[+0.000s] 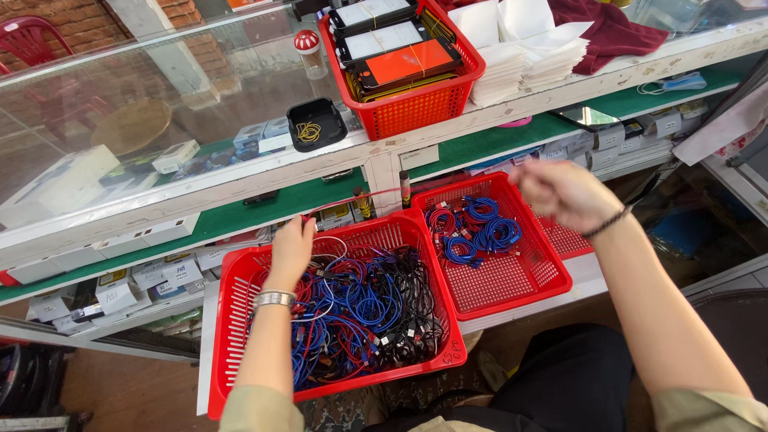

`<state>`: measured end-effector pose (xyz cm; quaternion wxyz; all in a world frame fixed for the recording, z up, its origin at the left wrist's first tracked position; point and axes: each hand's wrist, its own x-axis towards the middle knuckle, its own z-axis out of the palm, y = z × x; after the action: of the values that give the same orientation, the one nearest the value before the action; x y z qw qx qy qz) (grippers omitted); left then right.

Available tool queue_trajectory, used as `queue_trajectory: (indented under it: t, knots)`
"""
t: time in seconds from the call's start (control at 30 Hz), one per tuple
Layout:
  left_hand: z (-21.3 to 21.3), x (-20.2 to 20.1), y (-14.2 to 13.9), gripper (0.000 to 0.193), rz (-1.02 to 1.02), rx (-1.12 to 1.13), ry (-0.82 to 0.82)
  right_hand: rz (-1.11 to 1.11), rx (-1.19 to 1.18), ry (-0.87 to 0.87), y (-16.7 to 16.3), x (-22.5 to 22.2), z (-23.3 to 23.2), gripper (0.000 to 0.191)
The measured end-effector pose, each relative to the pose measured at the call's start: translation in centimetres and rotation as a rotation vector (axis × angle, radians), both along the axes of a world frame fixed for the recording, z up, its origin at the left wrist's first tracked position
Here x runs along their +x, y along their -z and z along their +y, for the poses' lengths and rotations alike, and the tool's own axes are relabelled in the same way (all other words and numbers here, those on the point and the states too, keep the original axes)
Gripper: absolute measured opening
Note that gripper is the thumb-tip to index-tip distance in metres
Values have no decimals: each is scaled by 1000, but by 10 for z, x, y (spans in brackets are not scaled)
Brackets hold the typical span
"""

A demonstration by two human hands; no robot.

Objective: The person picks tangled charging cables one at a time from a red basket, coils each cable by hand into loops, and places the coiled cable into a separate red basket, working through blue, red, and black cables continuously.

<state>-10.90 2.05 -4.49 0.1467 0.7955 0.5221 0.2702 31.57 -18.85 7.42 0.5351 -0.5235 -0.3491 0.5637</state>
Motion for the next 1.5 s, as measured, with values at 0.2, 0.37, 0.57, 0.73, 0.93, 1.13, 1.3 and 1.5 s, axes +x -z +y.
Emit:
queue_trajectory:
  t: [0.2, 0.37, 0.57, 0.73, 0.93, 1.13, 1.3, 1.5]
  knots:
    - [-10, 35, -60, 41, -180, -302, 162, -608, -412, -559, 70, -83, -7, 32]
    - [-31, 96, -39, 38, -65, 39, 172, -383, 288, -495, 60, -171, 13, 46]
    - [-2, 42, 9, 38, 132, -37, -100, -153, 479, 284, -10, -87, 19, 41]
    - [20, -47, -6, 38, 154, -162, -16, -350, -106, -44, 0, -16, -6, 33]
    - [15, -29, -50, 40, 21, -1013, 504, -1135, 417, -512, 64, -95, 23, 69]
    - [-15, 11, -54, 38, -1115, -1167, 828, -270, 13, -395, 111, -159, 101, 40]
    - [-19, 46, -52, 23, -1632, -843, 561, -1256, 792, -700, 130, -218, 87, 35]
    - [-30, 61, -58, 21, -734, -151, 382, -564, 319, -736, 110, -186, 88, 23]
